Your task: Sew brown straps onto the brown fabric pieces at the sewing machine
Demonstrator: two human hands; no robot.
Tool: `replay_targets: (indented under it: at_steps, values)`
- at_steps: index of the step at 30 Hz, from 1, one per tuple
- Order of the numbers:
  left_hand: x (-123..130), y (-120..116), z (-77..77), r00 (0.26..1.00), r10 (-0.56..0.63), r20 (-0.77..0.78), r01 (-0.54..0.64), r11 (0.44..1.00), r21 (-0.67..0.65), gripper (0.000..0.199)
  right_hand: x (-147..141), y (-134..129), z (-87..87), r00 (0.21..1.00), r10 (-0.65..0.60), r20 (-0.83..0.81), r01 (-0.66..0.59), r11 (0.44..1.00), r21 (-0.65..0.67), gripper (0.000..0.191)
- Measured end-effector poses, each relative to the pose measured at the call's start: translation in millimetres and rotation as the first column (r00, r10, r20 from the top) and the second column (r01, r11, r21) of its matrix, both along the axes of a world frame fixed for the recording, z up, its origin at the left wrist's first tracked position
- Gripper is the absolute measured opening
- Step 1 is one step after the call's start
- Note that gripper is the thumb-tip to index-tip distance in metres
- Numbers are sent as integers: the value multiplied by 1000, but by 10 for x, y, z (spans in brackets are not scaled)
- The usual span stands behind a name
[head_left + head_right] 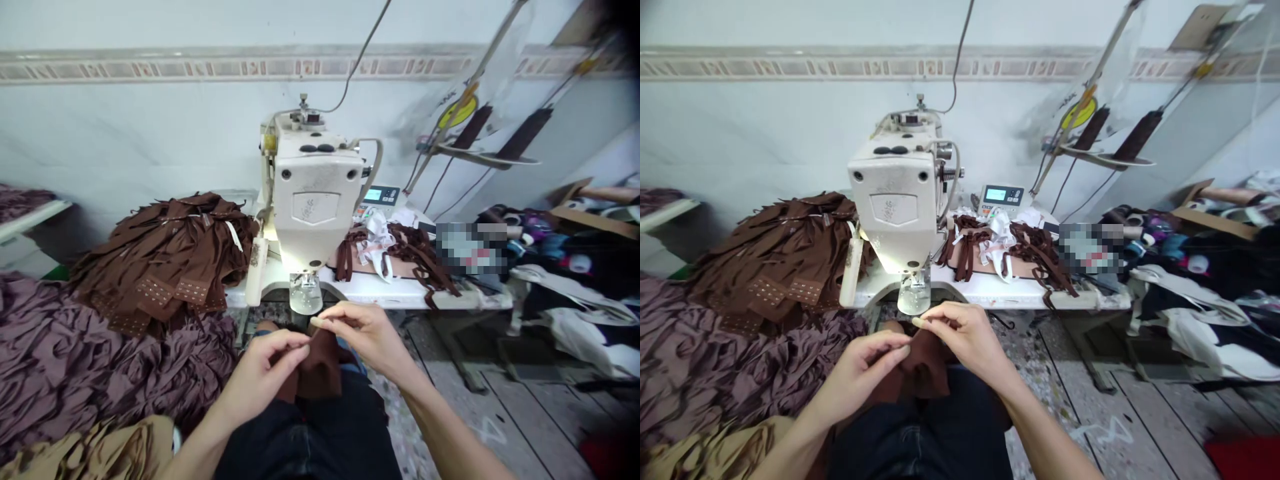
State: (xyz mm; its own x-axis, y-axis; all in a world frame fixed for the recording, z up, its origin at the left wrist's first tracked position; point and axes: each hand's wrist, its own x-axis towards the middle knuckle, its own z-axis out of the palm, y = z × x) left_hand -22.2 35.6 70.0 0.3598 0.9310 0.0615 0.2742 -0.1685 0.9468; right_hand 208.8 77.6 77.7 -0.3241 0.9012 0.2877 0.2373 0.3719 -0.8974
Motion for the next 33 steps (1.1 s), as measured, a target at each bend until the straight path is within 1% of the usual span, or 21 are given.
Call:
replay_targets:
  at_steps: [1,3,4,5,6,7,8,9,10,11,12,14,15,17,19,21,23,25,27,30,33]
  values:
    - [-35,86,45,999,38,-9,-38,999,22,22,-37,65,18,999,-33,36,29,993,114,20]
    - [-104,255,94,990,117,-81,-108,988,113,23,-117,192,3,989,-107,98,74,954,291,20]
    - [-132,324,94,977,164,-138,-136,972,194,24,-155,246,-27,983,-143,116,95,933,346,20]
    - [-152,375,77,954,224,-201,-157,940,303,24,-189,290,-70,977,-175,122,116,916,383,21]
    - [-160,404,45,918,305,-255,-171,881,440,22,-218,323,-120,972,-204,113,142,903,406,19]
    - [-155,410,2,873,397,-283,-166,788,593,19,-240,345,-172,968,-233,89,176,891,419,17]
    - [-136,395,-49,833,474,-285,-128,667,734,17,-254,356,-221,963,-264,56,217,880,423,15]
    - [-105,364,-103,812,517,-271,-62,538,840,19,-263,361,-263,956,-294,21,258,868,424,12]
    - [-64,324,-157,806,529,-264,15,428,904,25,-266,361,-295,947,-320,-9,293,856,427,11]
    - [-16,280,-207,813,509,-284,97,364,927,32,-264,360,-317,941,-338,-31,317,841,438,10]
    - [34,239,-251,816,480,-323,169,335,927,38,-258,359,-328,937,-347,-41,326,827,458,11]
    - [132,184,-319,797,452,-402,261,341,903,42,-235,363,-324,942,-336,-24,299,802,518,14]
    - [175,172,-344,780,468,-416,271,346,898,41,-218,365,-314,948,-319,-2,267,792,549,16]
    - [244,172,-378,757,515,-403,255,335,907,39,-172,359,-292,961,-269,61,182,785,592,19]
    - [292,186,-398,751,549,-367,220,316,923,35,-113,325,-281,964,-218,151,82,787,612,17]
    - [321,196,-410,760,558,-332,183,305,934,31,-53,261,-288,949,-206,240,11,779,627,21]
    - [332,198,-418,792,538,-287,136,303,943,27,-7,187,-313,925,-229,302,-19,768,640,30]
    - [329,196,-422,829,499,-253,104,307,946,25,9,122,-349,910,-256,327,-12,771,637,37]
    - [320,198,-421,851,459,-256,114,314,943,26,-8,79,-389,902,-278,331,15,784,621,40]
    - [320,210,-411,847,444,-291,149,327,933,29,-71,48,-454,907,-309,286,91,806,585,40]
    - [353,215,-396,828,487,-278,125,323,938,30,-134,22,-541,931,-308,195,175,848,501,39]
